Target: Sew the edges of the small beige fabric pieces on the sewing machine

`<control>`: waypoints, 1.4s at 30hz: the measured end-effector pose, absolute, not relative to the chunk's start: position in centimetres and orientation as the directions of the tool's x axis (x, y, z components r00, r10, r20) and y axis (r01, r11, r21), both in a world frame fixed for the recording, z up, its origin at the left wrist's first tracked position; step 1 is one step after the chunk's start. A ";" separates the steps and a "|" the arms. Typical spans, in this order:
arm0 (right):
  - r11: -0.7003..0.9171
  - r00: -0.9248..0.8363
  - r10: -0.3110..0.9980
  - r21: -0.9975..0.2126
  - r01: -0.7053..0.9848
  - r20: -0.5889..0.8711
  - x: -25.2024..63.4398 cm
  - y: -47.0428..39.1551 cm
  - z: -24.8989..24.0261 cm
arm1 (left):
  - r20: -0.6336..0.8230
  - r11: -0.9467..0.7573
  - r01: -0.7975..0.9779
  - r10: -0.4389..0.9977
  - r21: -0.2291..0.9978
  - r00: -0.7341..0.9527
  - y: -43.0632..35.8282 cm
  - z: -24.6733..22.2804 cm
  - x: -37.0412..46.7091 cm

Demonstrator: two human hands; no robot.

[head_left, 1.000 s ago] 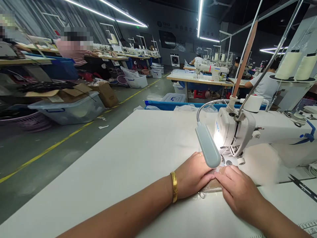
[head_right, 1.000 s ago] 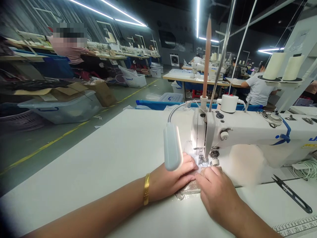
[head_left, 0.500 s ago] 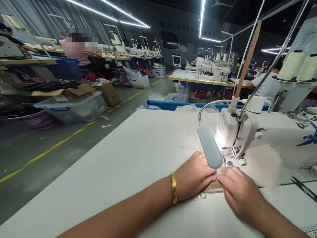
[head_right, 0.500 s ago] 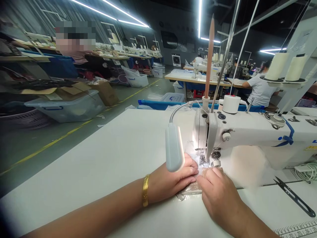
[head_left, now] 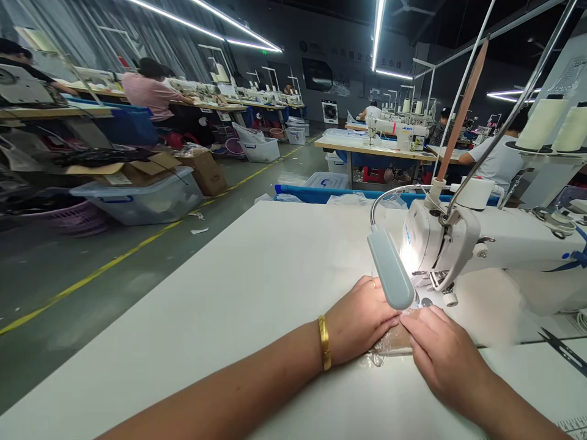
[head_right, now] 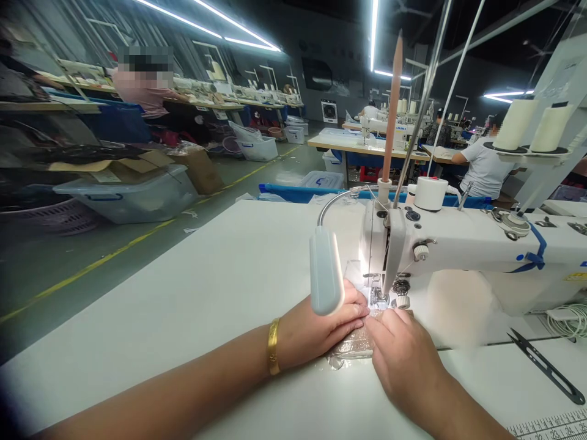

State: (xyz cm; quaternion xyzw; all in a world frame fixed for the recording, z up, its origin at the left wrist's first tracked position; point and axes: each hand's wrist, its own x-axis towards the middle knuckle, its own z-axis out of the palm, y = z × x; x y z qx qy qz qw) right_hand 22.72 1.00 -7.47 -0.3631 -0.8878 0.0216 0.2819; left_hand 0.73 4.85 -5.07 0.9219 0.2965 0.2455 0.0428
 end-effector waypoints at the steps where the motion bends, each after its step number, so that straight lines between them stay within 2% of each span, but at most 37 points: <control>1: 0.732 -0.575 0.662 -0.247 0.635 0.481 22.7 1.0 -7.5 | 0.430 -0.822 0.524 0.565 0.223 0.704 4.9 -5.1 0.8; 12: 0.760 -0.588 0.633 -0.259 0.597 0.504 22.9 0.9 -7.1 | 0.443 -0.845 0.486 0.532 0.222 0.722 5.0 -5.5 0.8; 18: 0.664 -0.507 0.732 -0.309 0.681 0.456 23.1 1.0 -7.5 | 0.458 -0.855 0.476 0.515 0.209 0.725 5.0 -5.4 1.0; 26: 0.637 -0.513 0.755 -0.271 0.722 0.409 23.0 1.2 -8.0 | 0.517 -0.875 0.442 0.475 0.196 0.712 4.9 -5.4 1.0; 33: 0.636 -0.506 0.750 -0.256 0.728 0.426 22.9 1.2 -8.0 | 0.484 -0.870 0.461 0.485 0.177 0.728 5.0 -5.8 0.8; 42: 0.629 -0.496 0.756 -0.264 0.732 0.428 23.1 1.5 -7.9 | 0.429 -0.826 0.492 0.564 0.275 0.706 5.7 -5.0 0.9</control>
